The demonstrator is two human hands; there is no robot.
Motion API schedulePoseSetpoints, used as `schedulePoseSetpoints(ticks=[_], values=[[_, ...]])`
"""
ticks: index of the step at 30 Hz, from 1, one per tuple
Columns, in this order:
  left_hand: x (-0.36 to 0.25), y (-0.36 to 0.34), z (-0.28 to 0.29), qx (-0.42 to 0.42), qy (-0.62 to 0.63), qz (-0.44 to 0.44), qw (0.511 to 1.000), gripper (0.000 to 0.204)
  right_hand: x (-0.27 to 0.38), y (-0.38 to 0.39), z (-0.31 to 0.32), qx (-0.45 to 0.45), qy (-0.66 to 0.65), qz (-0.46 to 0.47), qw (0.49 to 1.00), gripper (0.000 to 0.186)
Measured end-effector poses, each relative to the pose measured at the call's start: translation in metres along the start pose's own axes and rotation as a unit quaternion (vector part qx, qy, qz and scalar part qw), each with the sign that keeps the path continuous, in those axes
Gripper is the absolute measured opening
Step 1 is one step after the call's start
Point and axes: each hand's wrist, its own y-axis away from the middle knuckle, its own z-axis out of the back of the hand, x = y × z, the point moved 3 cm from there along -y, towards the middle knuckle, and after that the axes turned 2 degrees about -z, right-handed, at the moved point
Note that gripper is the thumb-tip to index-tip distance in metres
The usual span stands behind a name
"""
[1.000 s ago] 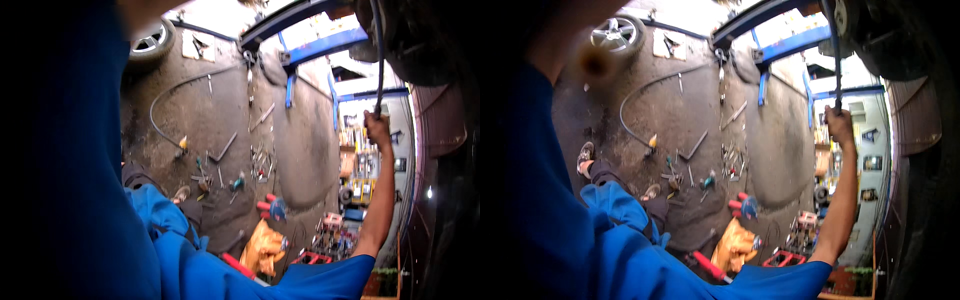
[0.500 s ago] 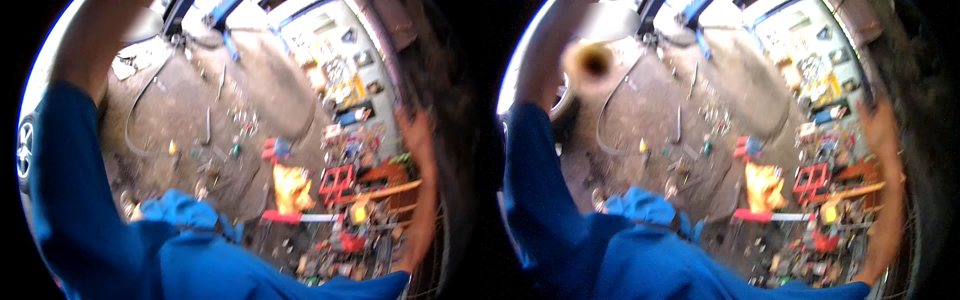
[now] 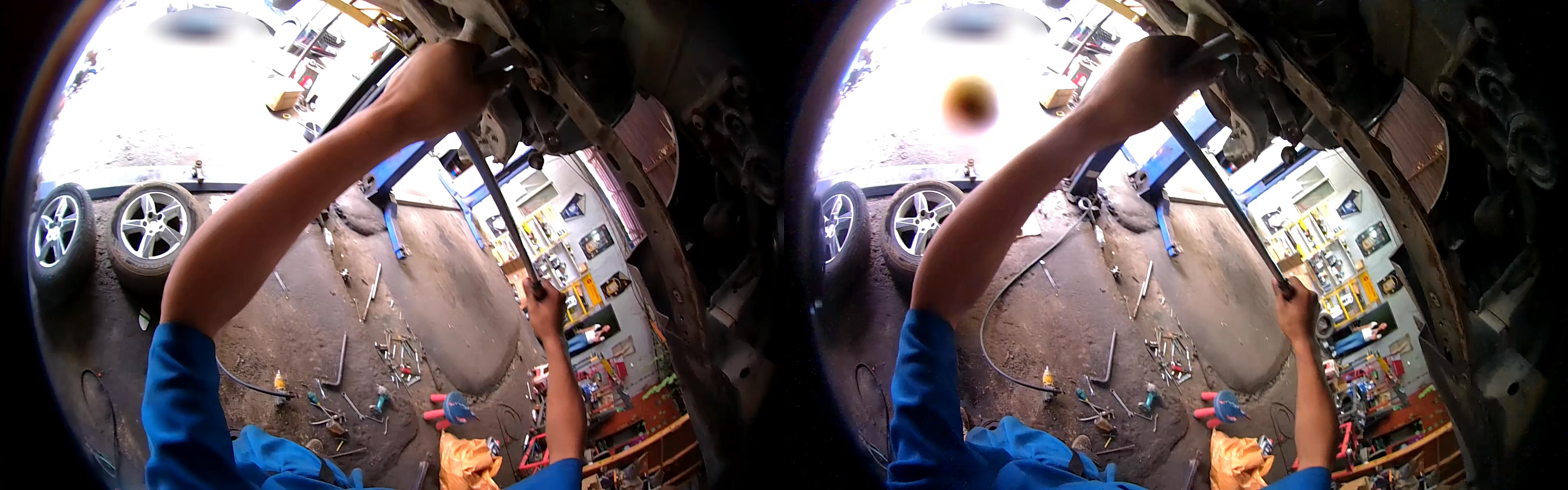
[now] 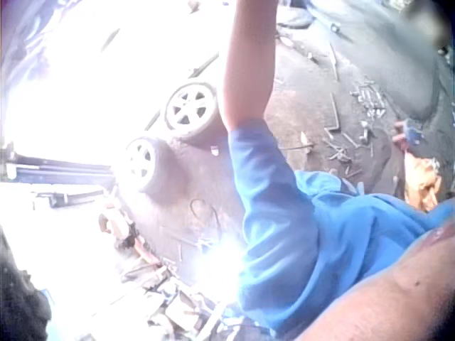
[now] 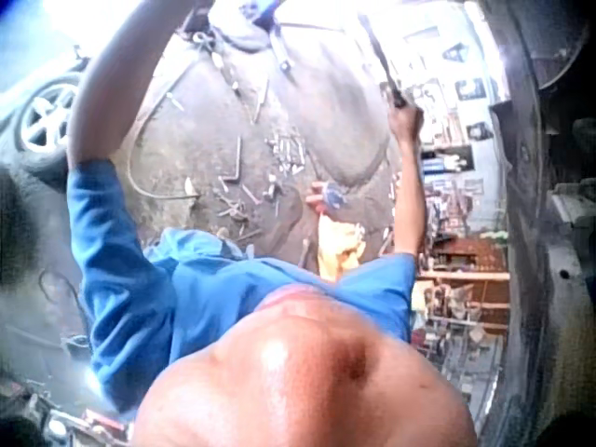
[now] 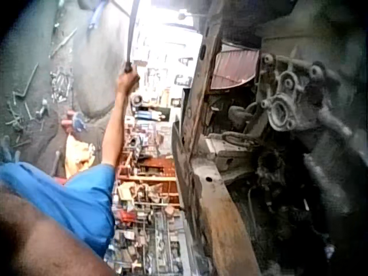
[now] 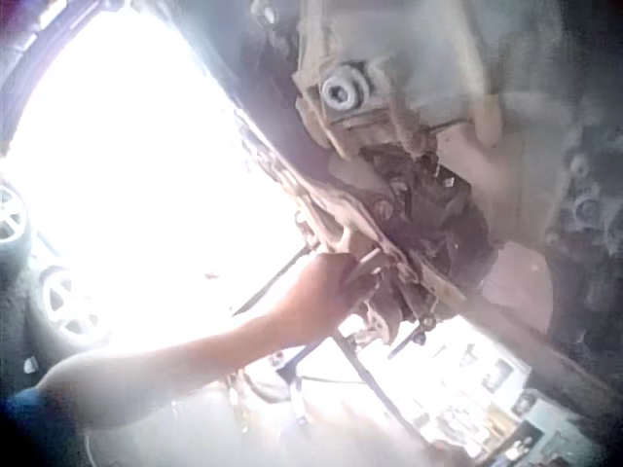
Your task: The person works on the underside of a vehicle using an impact wrench and a manual wrench to loosen or tighten components.
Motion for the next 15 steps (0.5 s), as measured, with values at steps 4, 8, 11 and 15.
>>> schedulePoseSetpoints(ticks=[4, 8, 11, 15], values=[[-0.008, 0.003, -0.008, -0.029, -0.068, -0.029, 0.997, 0.026, -0.019, -0.049, -0.091, -0.018, -0.117, 0.076, 0.99, 0.039], [-0.018, 0.007, -0.015, -0.059, -0.122, -0.02, 0.991, 0.02, -0.015, -0.089, -0.16, -0.019, -0.199, 0.081, 0.977, 0.036], [-0.026, 0.004, -0.019, -0.062, -0.198, -0.019, 0.978, 0.021, 0.006, -0.123, -0.192, -0.018, -0.193, 0.112, 0.975, 0.038], [-0.024, 0.003, -0.03, -0.072, -0.245, -0.045, 0.966, 0.023, 0.015, -0.152, -0.198, 0.029, -0.169, 0.109, 0.979, 0.038]])
